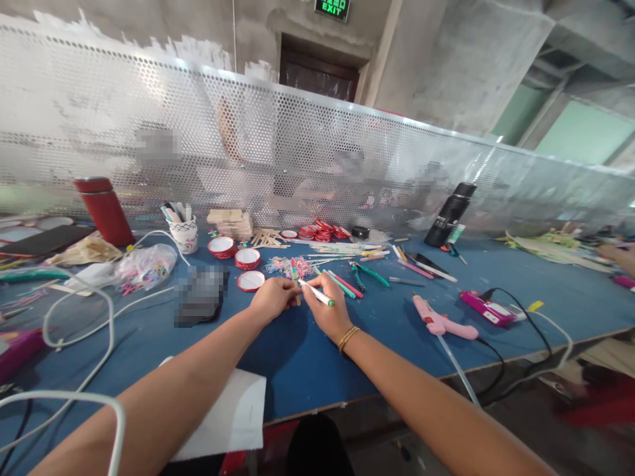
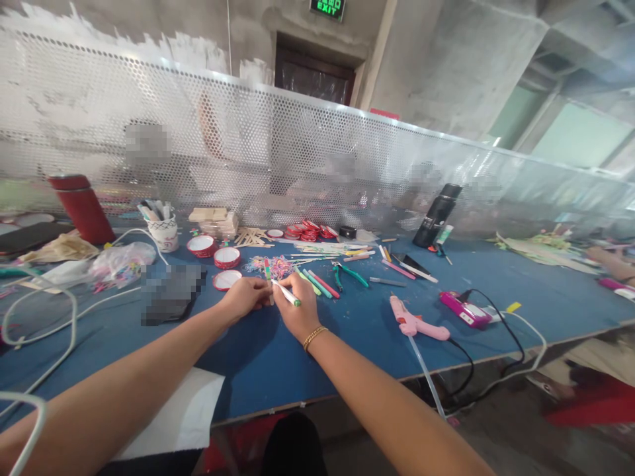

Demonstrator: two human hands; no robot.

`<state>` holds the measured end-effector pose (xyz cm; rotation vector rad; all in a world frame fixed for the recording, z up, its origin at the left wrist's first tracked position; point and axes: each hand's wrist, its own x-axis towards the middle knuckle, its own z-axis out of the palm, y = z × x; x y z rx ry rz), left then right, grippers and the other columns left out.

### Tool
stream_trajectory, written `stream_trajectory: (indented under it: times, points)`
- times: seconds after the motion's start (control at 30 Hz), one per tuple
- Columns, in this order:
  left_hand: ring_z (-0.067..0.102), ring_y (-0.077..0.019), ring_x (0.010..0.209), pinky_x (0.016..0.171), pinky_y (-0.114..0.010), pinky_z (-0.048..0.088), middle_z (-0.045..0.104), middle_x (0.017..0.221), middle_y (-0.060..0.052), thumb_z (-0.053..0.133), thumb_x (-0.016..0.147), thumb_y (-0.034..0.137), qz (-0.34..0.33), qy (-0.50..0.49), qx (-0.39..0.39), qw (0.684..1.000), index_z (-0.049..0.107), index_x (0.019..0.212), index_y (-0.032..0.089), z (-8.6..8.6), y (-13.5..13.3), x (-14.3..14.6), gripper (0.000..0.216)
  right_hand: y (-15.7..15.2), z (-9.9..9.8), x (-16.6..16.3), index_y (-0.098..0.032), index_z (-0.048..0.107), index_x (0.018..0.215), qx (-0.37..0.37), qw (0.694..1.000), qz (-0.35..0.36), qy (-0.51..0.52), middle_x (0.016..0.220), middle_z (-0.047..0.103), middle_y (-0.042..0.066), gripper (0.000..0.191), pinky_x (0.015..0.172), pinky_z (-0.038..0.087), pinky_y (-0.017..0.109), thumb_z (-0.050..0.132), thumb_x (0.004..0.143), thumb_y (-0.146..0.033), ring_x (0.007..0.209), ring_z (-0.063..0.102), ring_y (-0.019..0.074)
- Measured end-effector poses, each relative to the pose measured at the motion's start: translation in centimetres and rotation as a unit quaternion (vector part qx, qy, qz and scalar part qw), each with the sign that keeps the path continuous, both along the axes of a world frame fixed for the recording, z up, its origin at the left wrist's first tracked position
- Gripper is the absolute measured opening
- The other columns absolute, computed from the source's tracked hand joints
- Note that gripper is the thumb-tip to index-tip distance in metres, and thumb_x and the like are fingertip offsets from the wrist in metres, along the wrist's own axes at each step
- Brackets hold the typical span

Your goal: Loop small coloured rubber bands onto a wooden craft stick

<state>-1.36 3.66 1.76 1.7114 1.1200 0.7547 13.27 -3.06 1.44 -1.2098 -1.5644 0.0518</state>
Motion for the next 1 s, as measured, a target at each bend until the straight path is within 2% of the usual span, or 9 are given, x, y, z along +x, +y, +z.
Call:
stream_trajectory:
  times: [0.27, 0.4, 0.63, 0.87, 1.0]
  points:
    - [0.055, -0.0097, 0.051, 0.048, -0.019, 0.039, 0.065, 0.062, -0.001, 0.059, 0.074, 0.034, -0.003, 0.007, 0.012, 1.0, 0.066, 0.068, 0.017, -0.32, 0.18, -0.02, 0.019, -0.23, 0.03, -0.15, -0.021, 0.059, 0.081, -0.007, 1.0, 0.022, -0.004, 0.077, 0.064, 0.002, 0.014, 0.067, 0.045, 0.029, 0.056, 0.089, -0.033, 0.072, 0.058, 0.0171]
    - [0.054, -0.0098, 0.051, 0.048, -0.019, 0.038, 0.065, 0.061, -0.002, 0.059, 0.074, 0.036, -0.003, 0.015, 0.015, 1.0, 0.066, 0.067, 0.017, -0.33, 0.18, -0.03, 0.022, -0.17, 0.03, -0.13, -0.021, 0.059, 0.081, -0.008, 1.0, 0.019, -0.006, 0.077, 0.063, 0.002, 0.015, 0.068, 0.044, 0.028, 0.056, 0.089, -0.034, 0.072, 0.058, 0.017]
    - [0.054, -0.0101, 0.051, 0.049, -0.02, 0.039, 0.065, 0.061, -0.002, 0.062, 0.072, 0.051, -0.006, 0.015, 0.018, 1.0, 0.065, 0.064, 0.016, -0.12, 0.06, -0.05, 0.036, 0.01, -0.08, 0.14, -0.02, 0.058, 0.081, -0.008, 1.0, -0.008, 0.004, 0.075, 0.062, 0.001, 0.014, 0.066, 0.043, 0.027, 0.056, 0.089, -0.032, 0.071, 0.057, 0.0165]
    - [0.055, -0.0104, 0.052, 0.05, -0.02, 0.04, 0.066, 0.062, -0.002, 0.059, 0.074, 0.039, 0.0, 0.012, 0.015, 1.0, 0.065, 0.066, 0.016, -0.23, 0.04, 0.02, 0.025, -0.06, -0.08, -0.16, -0.021, 0.059, 0.082, -0.002, 1.0, 0.021, -0.004, 0.076, 0.063, 0.002, 0.015, 0.067, 0.043, 0.028, 0.056, 0.089, -0.033, 0.072, 0.058, 0.0166]
    - [0.056, -0.0108, 0.052, 0.05, -0.02, 0.04, 0.066, 0.062, -0.002, 0.059, 0.074, 0.04, 0.0, 0.016, 0.02, 1.0, 0.066, 0.068, 0.016, -0.43, 0.17, -0.1, 0.025, 0.04, -0.18, -0.17, -0.021, 0.058, 0.082, -0.001, 1.0, 0.022, -0.005, 0.077, 0.063, 0.001, 0.015, 0.068, 0.043, 0.028, 0.056, 0.089, -0.033, 0.073, 0.059, 0.0167]
